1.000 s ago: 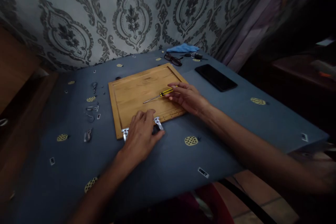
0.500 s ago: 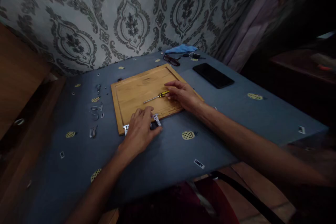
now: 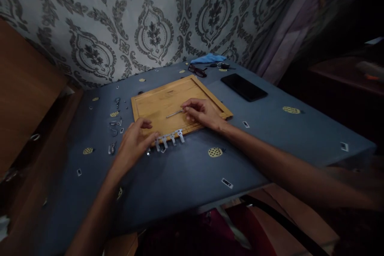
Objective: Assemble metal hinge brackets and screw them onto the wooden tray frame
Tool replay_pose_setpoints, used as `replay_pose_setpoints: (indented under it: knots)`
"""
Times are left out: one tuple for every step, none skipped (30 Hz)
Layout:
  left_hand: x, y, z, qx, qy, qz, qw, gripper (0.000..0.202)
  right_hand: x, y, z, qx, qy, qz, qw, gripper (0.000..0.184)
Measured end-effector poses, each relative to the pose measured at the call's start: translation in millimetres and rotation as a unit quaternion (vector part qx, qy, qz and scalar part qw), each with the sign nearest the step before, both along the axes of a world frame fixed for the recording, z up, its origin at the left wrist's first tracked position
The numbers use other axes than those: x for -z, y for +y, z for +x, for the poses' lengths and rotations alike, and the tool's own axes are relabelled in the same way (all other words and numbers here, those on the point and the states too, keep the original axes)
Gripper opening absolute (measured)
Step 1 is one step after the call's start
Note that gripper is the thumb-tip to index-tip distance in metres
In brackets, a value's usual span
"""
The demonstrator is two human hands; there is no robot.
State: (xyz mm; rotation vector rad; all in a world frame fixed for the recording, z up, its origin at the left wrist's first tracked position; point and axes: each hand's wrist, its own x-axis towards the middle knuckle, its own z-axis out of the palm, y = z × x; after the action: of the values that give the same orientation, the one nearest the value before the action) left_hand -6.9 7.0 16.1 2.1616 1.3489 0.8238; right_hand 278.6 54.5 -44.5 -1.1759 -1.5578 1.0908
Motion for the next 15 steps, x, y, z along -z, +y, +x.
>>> replay_pose_setpoints:
  knots:
    - [1.5, 1.4, -4.1, -0.004, -0.009, -0.002, 1.0, 0.027, -1.3, -3.3, -2.4, -0.024, -0.009, 0.012, 1.0, 0.027]
    - [3.5, 1.9, -6.0, -0.005, -0.017, -0.002, 1.0, 0.025, -3.1, -6.8, -4.6, -0.047, -0.018, 0.023, 0.998, 0.024]
    - [5.6, 1.5, -5.9, -0.002, -0.022, -0.001, 1.0, 0.023, -5.2, -10.2, -6.3, -0.069, -0.028, 0.035, 0.997, 0.021]
    - [7.7, 0.1, -3.9, 0.002, -0.027, 0.0, 1.0, 0.021, -7.4, -13.4, -7.6, -0.088, -0.036, 0.045, 0.994, 0.021]
    - [9.7, -2.1, -0.4, 0.008, -0.029, 0.0, 1.0, 0.019, -9.4, -15.9, -8.4, -0.102, -0.043, 0.055, 0.992, 0.022]
    - [11.3, -4.8, 4.4, 0.013, -0.029, 0.0, 1.0, 0.018, -11.0, -17.8, -8.6, -0.112, -0.048, 0.063, 0.99, 0.024]
    - [12.5, -7.8, 9.9, 0.019, -0.026, -0.001, 0.999, 0.018, -12.2, -18.9, -8.4, -0.119, -0.051, 0.07, 0.989, 0.027]
    - [13.2, -11.0, 16.0, 0.027, -0.016, 0.0, 1.0, 0.019, -12.8, -19.2, -7.9, -0.123, -0.054, 0.076, 0.988, 0.031]
    - [13.6, -14.1, 22.3, 0.036, -0.003, 0.002, 0.999, 0.022, -12.8, -19.1, -7.2, -0.125, -0.056, 0.08, 0.987, 0.034]
    - [13.5, -16.9, 28.6, 0.044, 0.013, 0.002, 0.999, 0.026, -12.2, -18.5, -6.4, -0.125, -0.058, 0.083, 0.987, 0.037]
    - [13.1, -19.4, 34.8, 0.055, 0.035, 0.004, 0.998, 0.034, -11.3, -17.7, -5.6, -0.124, -0.06, 0.086, 0.987, 0.039]
    - [12.3, -21.5, 40.8, 0.064, 0.059, 0.007, 0.996, 0.04, -10.3, -17.0, -5.1, -0.121, -0.062, 0.089, 0.987, 0.042]
    - [11.3, -23.0, 46.5, 0.071, 0.082, 0.009, 0.994, 0.046, -9.2, -16.4, -4.7, -0.116, -0.062, 0.092, 0.987, 0.044]
    - [10.1, -24.2, 51.8, 0.077, 0.106, 0.008, 0.991, 0.049, -8.3, -16.1, -4.5, -0.112, -0.063, 0.096, 0.987, 0.046]
    - [8.7, -24.8, 56.7, 0.079, 0.126, 0.005, 0.989, 0.051, -7.7, -16.0, -4.5, -0.107, -0.063, 0.1, 0.987, 0.047]
